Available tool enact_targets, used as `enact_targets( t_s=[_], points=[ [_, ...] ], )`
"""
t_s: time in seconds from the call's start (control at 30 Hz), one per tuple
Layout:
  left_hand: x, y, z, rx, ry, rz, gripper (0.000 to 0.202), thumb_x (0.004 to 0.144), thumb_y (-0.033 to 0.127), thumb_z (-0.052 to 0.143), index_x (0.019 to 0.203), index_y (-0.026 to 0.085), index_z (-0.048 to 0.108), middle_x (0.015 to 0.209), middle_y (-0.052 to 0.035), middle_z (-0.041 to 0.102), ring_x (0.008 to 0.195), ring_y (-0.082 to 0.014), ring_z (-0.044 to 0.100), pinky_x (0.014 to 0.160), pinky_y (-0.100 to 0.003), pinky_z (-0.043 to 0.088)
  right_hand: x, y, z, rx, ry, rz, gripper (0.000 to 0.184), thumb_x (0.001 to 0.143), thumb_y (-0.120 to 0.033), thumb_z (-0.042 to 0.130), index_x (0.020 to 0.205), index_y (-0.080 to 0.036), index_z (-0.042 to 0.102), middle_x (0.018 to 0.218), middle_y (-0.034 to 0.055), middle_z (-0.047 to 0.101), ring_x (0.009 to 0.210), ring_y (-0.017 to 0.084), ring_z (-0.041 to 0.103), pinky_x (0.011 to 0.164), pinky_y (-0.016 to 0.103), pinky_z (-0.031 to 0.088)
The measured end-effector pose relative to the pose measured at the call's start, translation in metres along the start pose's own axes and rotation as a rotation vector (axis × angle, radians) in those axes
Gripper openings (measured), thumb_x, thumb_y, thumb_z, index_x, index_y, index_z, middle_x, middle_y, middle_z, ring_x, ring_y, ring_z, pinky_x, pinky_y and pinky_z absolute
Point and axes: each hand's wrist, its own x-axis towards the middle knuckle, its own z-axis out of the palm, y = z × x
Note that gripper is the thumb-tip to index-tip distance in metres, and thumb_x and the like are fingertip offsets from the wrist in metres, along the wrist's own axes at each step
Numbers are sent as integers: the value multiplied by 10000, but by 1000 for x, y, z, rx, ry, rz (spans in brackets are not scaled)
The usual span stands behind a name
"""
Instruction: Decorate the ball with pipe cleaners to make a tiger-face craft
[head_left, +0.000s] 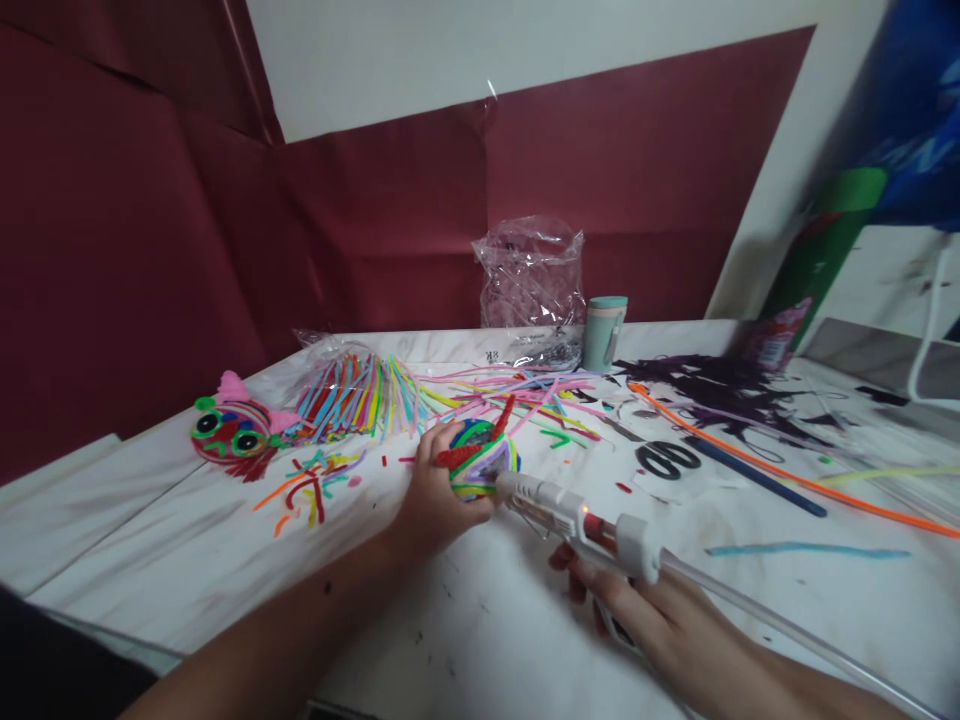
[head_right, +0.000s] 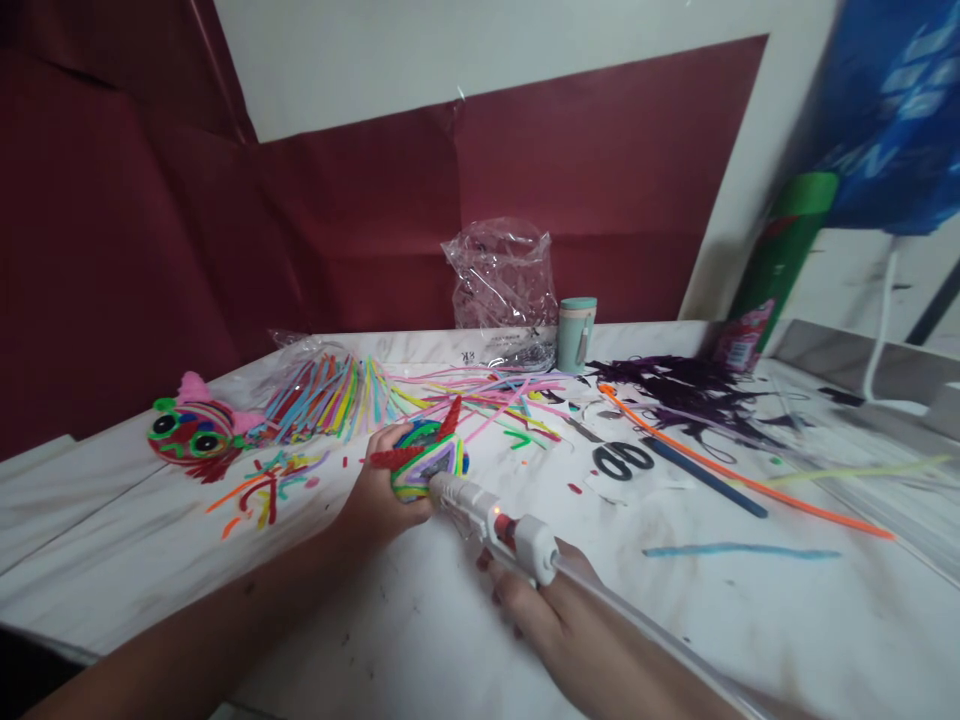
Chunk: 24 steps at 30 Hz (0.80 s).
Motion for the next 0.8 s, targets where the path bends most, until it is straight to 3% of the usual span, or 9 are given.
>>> enact_targets(
  t_s=[0.2,0.8],
  points=[
    [0,2,-1,-19,5,3,840,549,398,792,1264,199,399,1214,-141,471,1184,-341,490,1017,-527,424,2,-2,-2,53,-1,-6,430,894,-474,333,845,-182,645,713,57,669,603,183,624,594,302,529],
    [0,0,-1,-13,-34,-8,803,559,311,746,1262,164,388,1239,-152,438,1229,-341,440,1055,-513,379,1,4,2,25,-8,-16,396,891,-438,364,894,-194,676,740,51,682,631,184,625,609,300,530]
  ],
)
